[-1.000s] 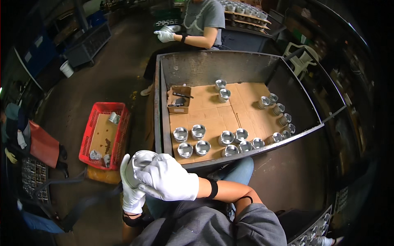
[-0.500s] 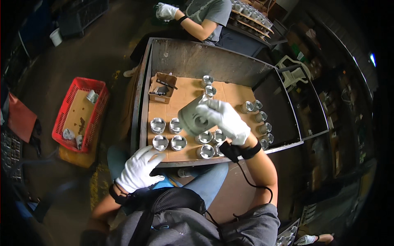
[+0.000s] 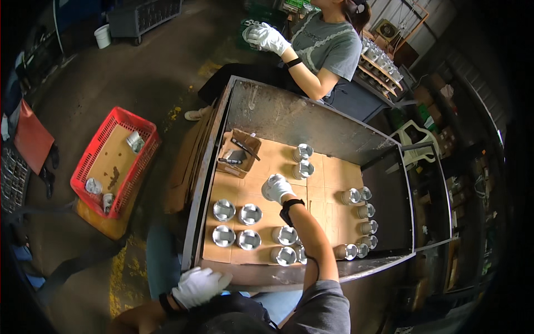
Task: Inspecting and packing metal pistons into a large container on a fabrication floor.
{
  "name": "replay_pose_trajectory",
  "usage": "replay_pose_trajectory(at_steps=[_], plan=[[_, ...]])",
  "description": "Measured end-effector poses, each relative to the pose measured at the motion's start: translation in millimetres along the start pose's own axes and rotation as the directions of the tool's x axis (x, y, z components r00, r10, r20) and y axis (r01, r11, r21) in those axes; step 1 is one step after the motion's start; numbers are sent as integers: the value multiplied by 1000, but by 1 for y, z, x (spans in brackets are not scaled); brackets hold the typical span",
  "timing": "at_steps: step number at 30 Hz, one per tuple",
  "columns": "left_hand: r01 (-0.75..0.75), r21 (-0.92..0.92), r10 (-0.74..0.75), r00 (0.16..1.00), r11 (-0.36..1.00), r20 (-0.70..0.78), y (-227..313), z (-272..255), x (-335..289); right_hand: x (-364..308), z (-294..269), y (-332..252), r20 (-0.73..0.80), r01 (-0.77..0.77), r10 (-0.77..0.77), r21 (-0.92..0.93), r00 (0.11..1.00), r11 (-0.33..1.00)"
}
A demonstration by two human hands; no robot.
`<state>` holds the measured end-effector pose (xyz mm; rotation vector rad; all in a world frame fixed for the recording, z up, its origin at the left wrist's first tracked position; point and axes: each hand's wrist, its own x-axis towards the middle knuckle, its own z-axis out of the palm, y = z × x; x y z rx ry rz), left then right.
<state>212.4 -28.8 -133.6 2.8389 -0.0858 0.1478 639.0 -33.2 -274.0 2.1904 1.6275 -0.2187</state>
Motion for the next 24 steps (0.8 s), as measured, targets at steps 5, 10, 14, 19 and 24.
replay_pose_trajectory(at_steps=[5,10,14,19,24], plan=[[-7,39,10,996,999,-88,5,4,6,56,82,-29,-213,27,-41,-66,976,997],[5,112,2,998,994,-63,8,2,21,72,121,-62,17,-390,502,652,865,650],[15,120,4,988,993,-156,7,-1,32,54,129,-78,-128,-281,575,774,808,568],[72,59,-68,995,996,-78,4,13,12,-31,72,-19,9,-201,257,650,966,732],[-46,171,47,999,984,-3,3,11,14,-92,117,36,410,-452,260,492,874,744]])
